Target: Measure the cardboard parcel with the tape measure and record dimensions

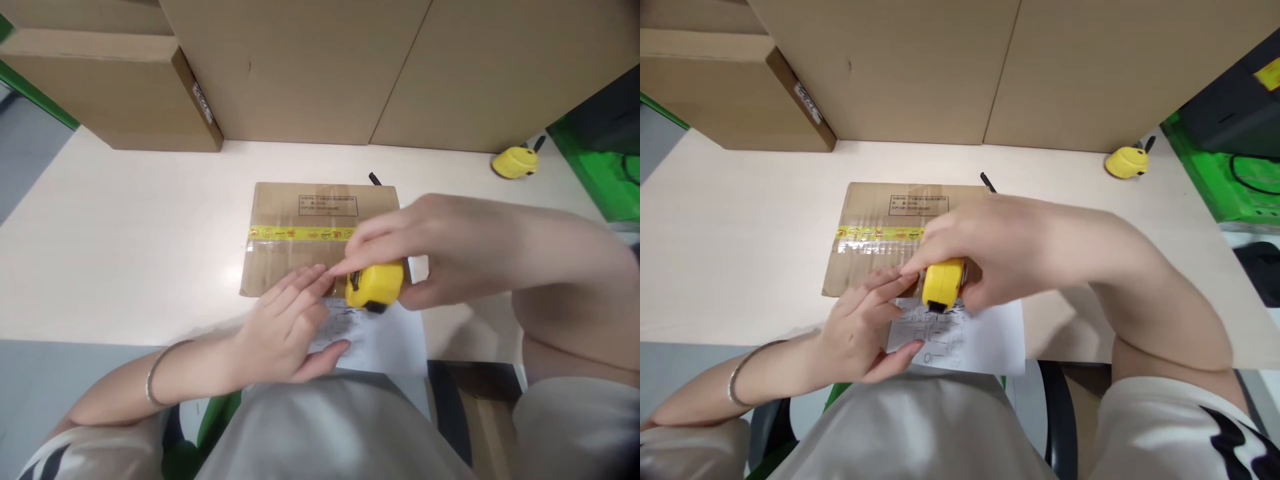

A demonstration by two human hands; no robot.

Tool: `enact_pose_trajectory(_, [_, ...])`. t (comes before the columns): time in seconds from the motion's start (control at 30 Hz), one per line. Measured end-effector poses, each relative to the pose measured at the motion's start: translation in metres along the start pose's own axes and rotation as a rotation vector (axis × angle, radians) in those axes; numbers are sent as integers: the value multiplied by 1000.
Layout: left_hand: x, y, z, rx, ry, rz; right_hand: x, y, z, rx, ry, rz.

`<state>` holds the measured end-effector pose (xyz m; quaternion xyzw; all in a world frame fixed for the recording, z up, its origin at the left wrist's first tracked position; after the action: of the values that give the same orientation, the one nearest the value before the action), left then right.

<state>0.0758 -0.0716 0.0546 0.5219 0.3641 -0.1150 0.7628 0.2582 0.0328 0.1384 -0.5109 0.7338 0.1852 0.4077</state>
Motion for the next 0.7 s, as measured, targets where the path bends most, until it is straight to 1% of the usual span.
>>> enact_pose_trajectory(0.03, [-5, 0, -2, -32, -78, -1, 5, -8, 0, 25, 38, 41])
enact_pose_trajectory(0.1, [-22, -2, -16, -137, -218, 37, 8, -27, 13, 147, 162, 205])
enact_pose_trajectory(0.13, [-32, -4, -28, -207, -248, 99, 7, -38, 24, 241, 264, 329])
enact_pose_trajectory(0.2, [-50, -10, -62, -415, -220, 257, 7, -59, 53, 462, 480, 606])
enact_pose_trajectory(0.23, [-55, -15, -82, -562, -193, 338, 10, -68, 66, 561, 567, 731])
enact_pose_trajectory(0.3, [-50, -26, -121, -929, -211, 307, 22, -80, 87, 734, 682, 901])
enact_pose_trajectory(0.33, [-41, -30, -136, -1081, -286, 241, 30, -81, 93, 797, 721, 945])
enact_pose_trajectory(0.37, [-30, -31, -146, -1170, -375, 159, 38, -81, 96, 842, 760, 964])
enact_pose_trajectory(0.4, [-17, -29, -150, -1191, -523, 37, 45, -79, 96, 873, 805, 978])
enact_pose_trajectory(0.43, [-6, -26, -151, -1176, -671, -41, 51, -77, 95, 884, 844, 989])
enact_pose_trajectory(0.47, [2, -21, -149, -1132, -790, -81, 55, -74, 91, 870, 868, 1003])
enact_pose_trajectory(0.5, [6, -16, -147, -1076, -883, -80, 56, -73, 85, 843, 876, 1020])
enact_pose_trajectory(0.53, [7, -11, -145, -1026, -941, -45, 55, -74, 79, 807, 872, 1047])
enact_pose_trajectory(0.6, [1, -4, -144, -948, -1004, 22, 47, -82, 70, 714, 862, 1097])
enact_pose_trajectory(0.63, [-3, -1, -144, -912, -1026, 51, 40, -89, 67, 667, 847, 1100])
enact_pose_trajectory(0.67, [-8, 2, -146, -867, -1032, 82, 31, -97, 65, 631, 801, 1077])
enact_pose_trajectory(0.7, [-13, 3, -148, -816, -1010, 127, 21, -107, 64, 612, 689, 1027])
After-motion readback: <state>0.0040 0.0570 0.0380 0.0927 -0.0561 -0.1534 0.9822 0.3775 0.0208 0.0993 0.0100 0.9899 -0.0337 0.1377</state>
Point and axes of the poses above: each hand's wrist, its own y-axis towards the middle knuckle, its own x-axis out of the palm, z = x × y, the point moved 4 cm from there along y, towards the middle knuckle, and after that the axes turned 4 degrees about x, right-handed, at the moved point
